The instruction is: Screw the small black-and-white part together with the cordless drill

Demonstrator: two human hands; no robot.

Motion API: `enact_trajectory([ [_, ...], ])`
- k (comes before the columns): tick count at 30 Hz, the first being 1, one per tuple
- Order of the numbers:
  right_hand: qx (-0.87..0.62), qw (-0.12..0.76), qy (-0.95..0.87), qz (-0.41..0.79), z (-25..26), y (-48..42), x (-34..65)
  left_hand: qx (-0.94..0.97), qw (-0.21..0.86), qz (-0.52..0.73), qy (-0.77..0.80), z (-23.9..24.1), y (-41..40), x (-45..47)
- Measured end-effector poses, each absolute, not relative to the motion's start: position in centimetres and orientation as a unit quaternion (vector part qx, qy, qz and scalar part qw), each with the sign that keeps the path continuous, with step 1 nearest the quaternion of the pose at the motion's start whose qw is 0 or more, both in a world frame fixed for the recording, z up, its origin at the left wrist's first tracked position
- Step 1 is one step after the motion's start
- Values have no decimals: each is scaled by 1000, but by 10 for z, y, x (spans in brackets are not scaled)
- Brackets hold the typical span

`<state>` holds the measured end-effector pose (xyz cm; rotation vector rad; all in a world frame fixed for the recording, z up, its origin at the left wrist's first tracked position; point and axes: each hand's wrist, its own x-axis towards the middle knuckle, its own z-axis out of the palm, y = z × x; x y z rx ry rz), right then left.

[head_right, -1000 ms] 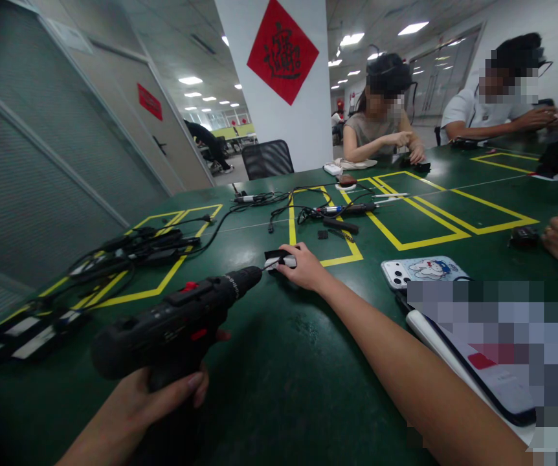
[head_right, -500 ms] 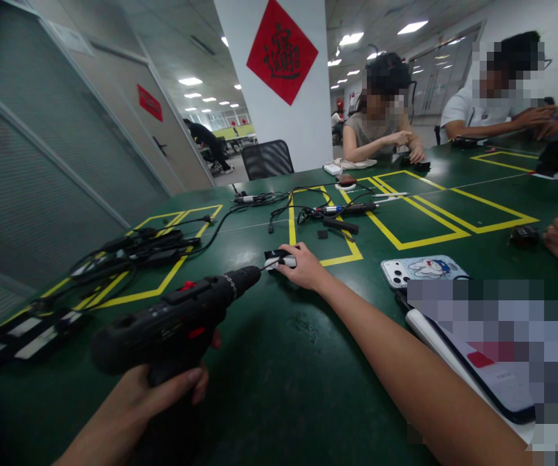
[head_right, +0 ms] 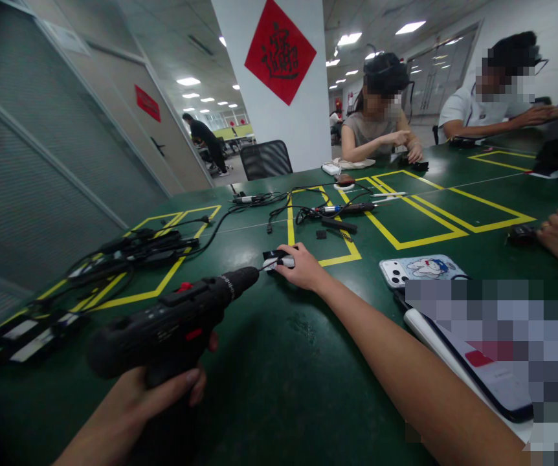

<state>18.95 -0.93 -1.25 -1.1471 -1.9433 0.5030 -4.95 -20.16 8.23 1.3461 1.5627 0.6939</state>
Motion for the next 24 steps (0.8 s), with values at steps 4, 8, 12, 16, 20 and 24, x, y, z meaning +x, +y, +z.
enact_trajectory([
  [4,-454,403,-769,200,-12,-10,189,552,458,291,633,83,-202,-48],
  [8,-456,402,-769,199,-12,-10,190,553,453,299,632,83,-202,-47],
  [12,-461,398,-767,201,-13,-9,190,562,448,291,632,83,-202,-48],
  [16,-462,396,-768,201,-13,-9,190,578,437,277,631,82,-200,-50],
  [20,-460,398,-769,198,-13,-9,190,581,432,270,635,81,-200,-52],
  [24,-455,403,-770,196,-14,-8,189,577,431,278,636,80,-200,-51],
])
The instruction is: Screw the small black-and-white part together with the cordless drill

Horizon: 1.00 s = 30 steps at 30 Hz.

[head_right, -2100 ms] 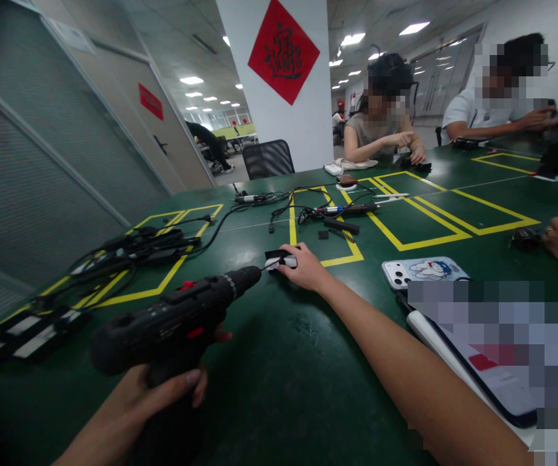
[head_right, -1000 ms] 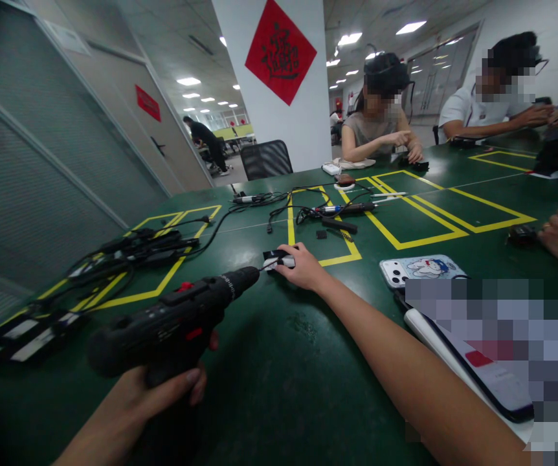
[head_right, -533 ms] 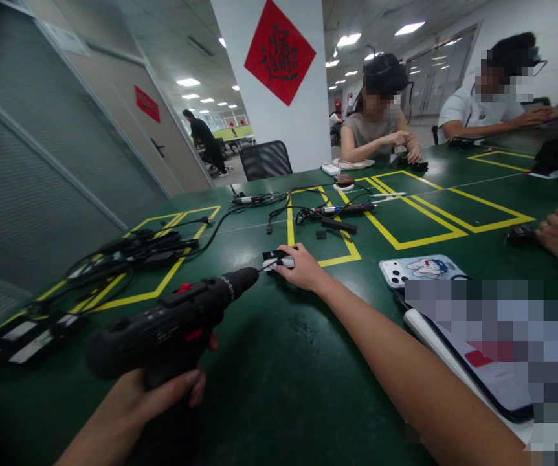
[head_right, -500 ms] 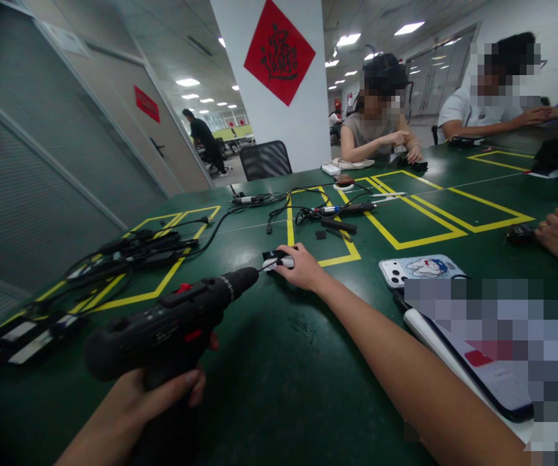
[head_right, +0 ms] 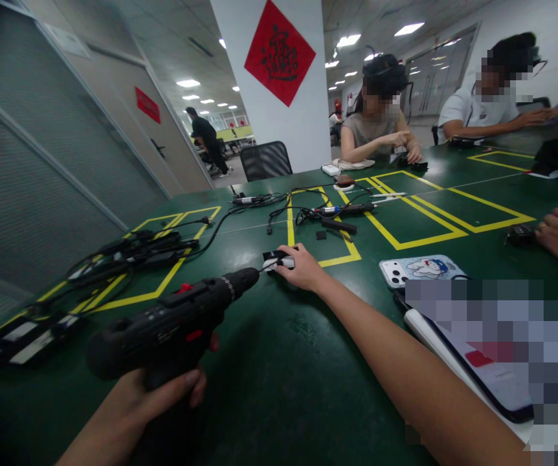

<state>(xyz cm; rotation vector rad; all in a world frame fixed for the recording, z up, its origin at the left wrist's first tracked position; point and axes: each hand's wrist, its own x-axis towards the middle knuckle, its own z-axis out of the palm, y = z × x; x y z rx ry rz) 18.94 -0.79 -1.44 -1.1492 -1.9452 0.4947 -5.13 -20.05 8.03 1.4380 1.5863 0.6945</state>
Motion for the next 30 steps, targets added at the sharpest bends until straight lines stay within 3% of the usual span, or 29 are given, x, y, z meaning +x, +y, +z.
enact_trajectory([
  [30,-455,402,-769,200,-13,-9,189,558,465,283,626,84,-201,-50],
])
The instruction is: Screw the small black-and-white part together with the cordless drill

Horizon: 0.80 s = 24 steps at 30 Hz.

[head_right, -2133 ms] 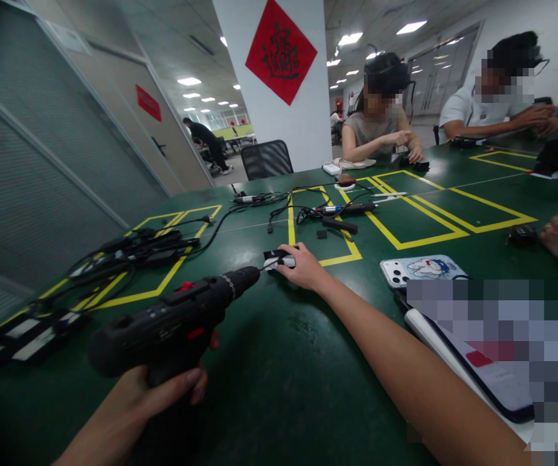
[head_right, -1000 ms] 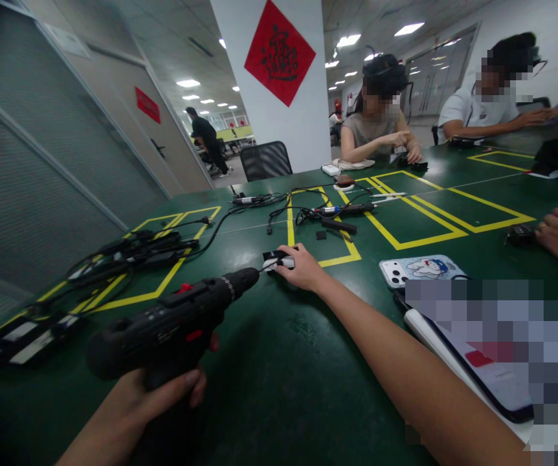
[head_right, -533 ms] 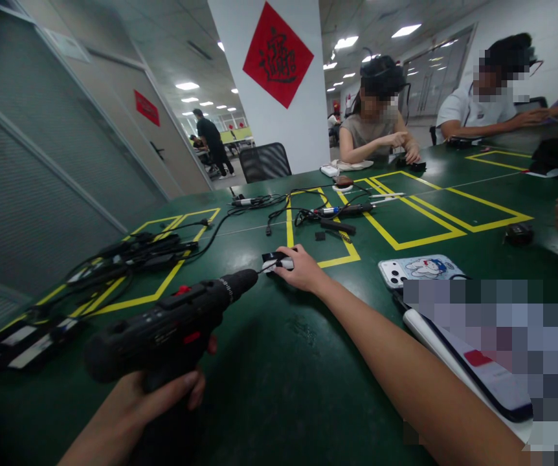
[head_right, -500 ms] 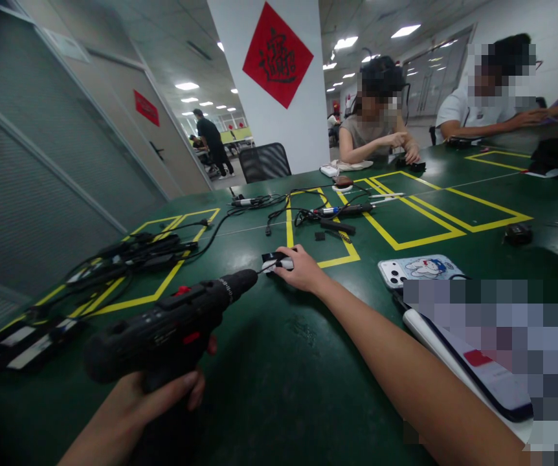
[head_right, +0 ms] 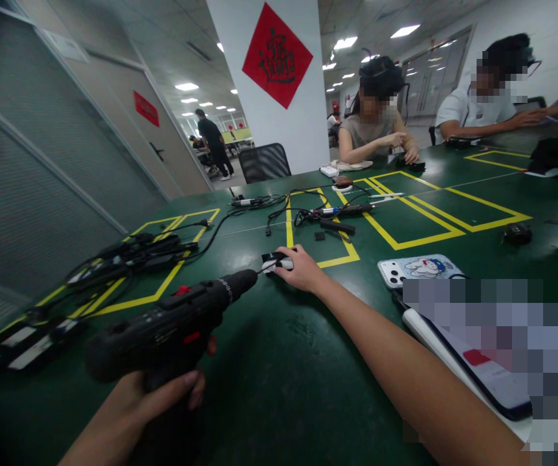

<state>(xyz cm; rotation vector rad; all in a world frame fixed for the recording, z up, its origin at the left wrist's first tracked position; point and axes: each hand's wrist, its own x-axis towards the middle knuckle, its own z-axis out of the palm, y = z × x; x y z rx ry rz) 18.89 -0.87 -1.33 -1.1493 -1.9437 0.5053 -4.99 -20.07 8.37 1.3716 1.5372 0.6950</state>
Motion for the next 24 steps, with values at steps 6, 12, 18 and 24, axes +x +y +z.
enact_trajectory([
  [6,-458,401,-768,202,-13,-8,189,549,470,302,622,82,-200,-50],
  [12,-459,401,-767,201,-14,-8,190,532,477,294,634,82,-201,-53],
  [18,-457,401,-769,198,-13,-9,189,540,463,310,631,81,-201,-50],
  [24,-457,399,-769,200,-13,-9,189,531,467,300,641,83,-201,-48],
])
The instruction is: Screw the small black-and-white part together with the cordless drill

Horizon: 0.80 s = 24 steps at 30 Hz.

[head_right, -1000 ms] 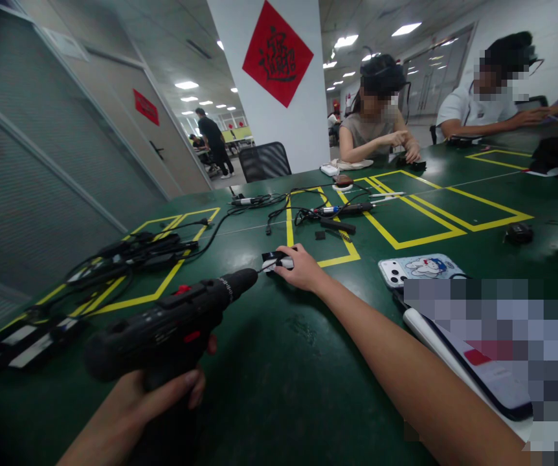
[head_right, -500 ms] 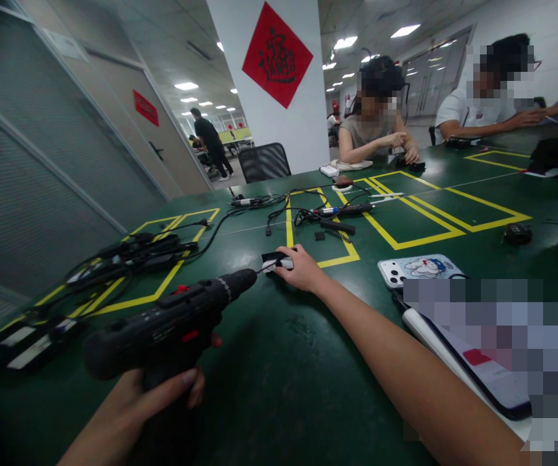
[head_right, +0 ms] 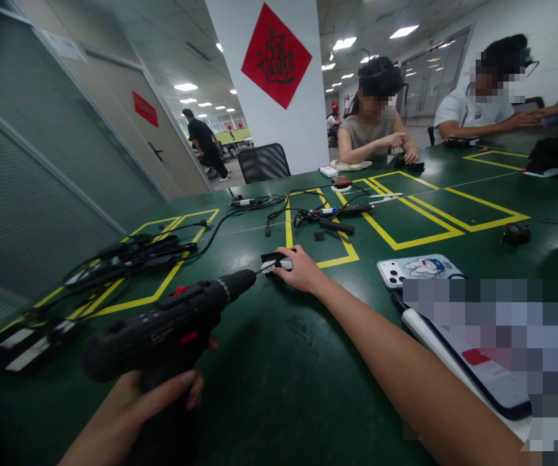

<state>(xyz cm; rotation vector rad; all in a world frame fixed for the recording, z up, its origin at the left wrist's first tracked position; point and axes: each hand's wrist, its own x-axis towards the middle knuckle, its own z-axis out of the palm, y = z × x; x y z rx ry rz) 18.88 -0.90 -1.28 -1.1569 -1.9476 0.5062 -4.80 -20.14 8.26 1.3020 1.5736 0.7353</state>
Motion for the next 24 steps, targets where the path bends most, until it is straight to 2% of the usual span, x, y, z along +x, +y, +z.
enact_trajectory([
  [24,-457,399,-767,210,-13,-10,189,521,495,292,631,80,-200,-53],
])
